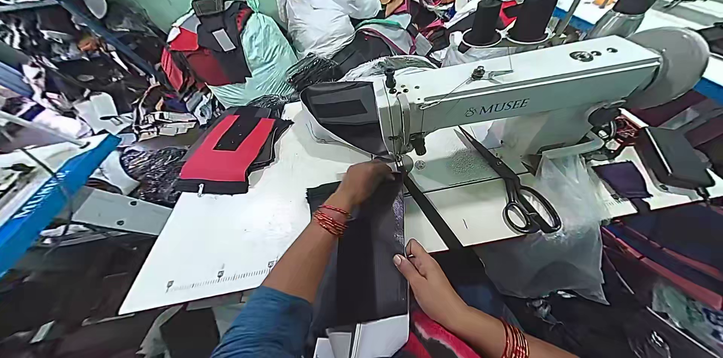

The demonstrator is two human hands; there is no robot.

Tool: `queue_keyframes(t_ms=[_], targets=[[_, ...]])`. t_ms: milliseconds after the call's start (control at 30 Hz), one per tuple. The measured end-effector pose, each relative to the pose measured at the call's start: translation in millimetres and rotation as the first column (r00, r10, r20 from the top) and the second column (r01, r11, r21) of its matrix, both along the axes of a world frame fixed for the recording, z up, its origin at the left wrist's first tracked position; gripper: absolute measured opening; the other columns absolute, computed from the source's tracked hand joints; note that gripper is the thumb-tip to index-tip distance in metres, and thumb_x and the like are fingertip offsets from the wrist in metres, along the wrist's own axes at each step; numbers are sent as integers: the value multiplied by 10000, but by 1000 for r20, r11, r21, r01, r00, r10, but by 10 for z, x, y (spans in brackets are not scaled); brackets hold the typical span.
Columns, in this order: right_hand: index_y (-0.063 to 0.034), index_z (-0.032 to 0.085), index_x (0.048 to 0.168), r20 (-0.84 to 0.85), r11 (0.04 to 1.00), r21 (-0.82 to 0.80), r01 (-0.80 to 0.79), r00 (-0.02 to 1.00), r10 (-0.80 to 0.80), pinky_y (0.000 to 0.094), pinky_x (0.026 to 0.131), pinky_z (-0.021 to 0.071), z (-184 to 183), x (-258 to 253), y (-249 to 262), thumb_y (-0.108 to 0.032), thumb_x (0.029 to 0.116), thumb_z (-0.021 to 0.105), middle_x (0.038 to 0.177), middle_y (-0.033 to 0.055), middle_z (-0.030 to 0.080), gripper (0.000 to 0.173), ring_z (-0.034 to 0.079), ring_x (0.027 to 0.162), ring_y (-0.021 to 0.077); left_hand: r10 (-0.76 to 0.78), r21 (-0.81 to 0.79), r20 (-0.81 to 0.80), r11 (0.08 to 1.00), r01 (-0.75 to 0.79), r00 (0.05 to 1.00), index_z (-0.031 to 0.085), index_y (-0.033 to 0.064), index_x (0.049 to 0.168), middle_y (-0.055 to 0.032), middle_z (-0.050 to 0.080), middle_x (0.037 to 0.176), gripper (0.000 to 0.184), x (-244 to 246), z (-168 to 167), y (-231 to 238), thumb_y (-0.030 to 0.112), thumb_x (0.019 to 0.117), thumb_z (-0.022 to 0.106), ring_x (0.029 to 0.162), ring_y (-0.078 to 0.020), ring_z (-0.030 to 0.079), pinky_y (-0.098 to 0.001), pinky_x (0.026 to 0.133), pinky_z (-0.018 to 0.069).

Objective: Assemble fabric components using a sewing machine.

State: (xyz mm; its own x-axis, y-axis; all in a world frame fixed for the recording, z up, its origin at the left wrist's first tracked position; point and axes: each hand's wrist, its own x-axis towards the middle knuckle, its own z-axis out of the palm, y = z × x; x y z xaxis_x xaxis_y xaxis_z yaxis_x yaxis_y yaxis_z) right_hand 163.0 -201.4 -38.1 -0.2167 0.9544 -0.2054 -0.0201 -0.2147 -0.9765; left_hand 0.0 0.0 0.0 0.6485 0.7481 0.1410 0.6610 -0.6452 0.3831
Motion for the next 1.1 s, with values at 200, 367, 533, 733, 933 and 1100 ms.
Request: queue_keyframes(t_ms=[200, 367, 533, 733, 933, 1100], targets=[[-82, 480, 974, -170, 996, -88, -4, 985, -11, 235, 659, 531, -55, 206, 2, -115, 1051, 529, 716, -14, 570, 97, 616, 668, 58, 357, -352, 92, 885, -305, 930, 785, 42, 944, -141, 749, 891, 194, 260, -118, -7, 234, 924, 772, 906, -321, 701, -624, 907, 490], [-91, 476, 997, -234, 992, -120, -46, 972, 17, 244, 676, 560, 111, 238, 13, -91, 1054, 516, 720, -11, 620, 69, 661, 684, 68, 495, -470, 101, 788, -397, 863, 675, 64, 1151, -119, 696, 883, 391, 224, -98, -39, 211, 839, 858, 886, -314, 637, -693, 959, 360], [-106, 483, 999, -210, 991, -128, -48, 977, 20, 238, 634, 558, 238, 367, 105, -98, 1041, 528, 683, -23, 625, 62, 660, 640, 68, 522, -492, 104, 767, -412, 847, 637, 52, 1201, -138, 695, 884, 461, 250, -89, 0, 205, 829, 863, 908, -346, 639, -711, 959, 351], [-59, 570, 980, 362, 955, -150, -256, 885, 294, 294, 603, 571, 427, 624, 396, -273, 1091, 469, 733, 10, 613, 262, 646, 618, 102, 520, -493, 41, 753, -435, 853, 645, 77, 1213, -165, 698, 932, 475, 277, -84, 28, 230, 823, 868, 997, -408, 627, -729, 964, 336], [6, 667, 1249, 766, 957, 290, 15, 595, -241, 517, 945, 522, 298, 406, 1335, -266, 1026, 623, 1152, 188, 700, 355, 671, 1051, 343, 535, -492, 44, 747, -448, 844, 647, 95, 1193, -141, 698, 918, 465, 294, -133, 26, 257, 819, 872, 1020, -392, 622, -703, 980, 342], [-35, 678, 1233, 816, 982, 118, 148, 549, -181, 514, 941, 508, 330, 162, 1656, -179, 1037, 576, 1108, 158, 705, 263, 671, 1044, 310, 541, -510, 20, 729, -457, 841, 653, 132, 1180, -110, 706, 941, 452, 303, -158, 39, 278, 813, 872, 1071, -370, 608, -680, 1013, 324]])
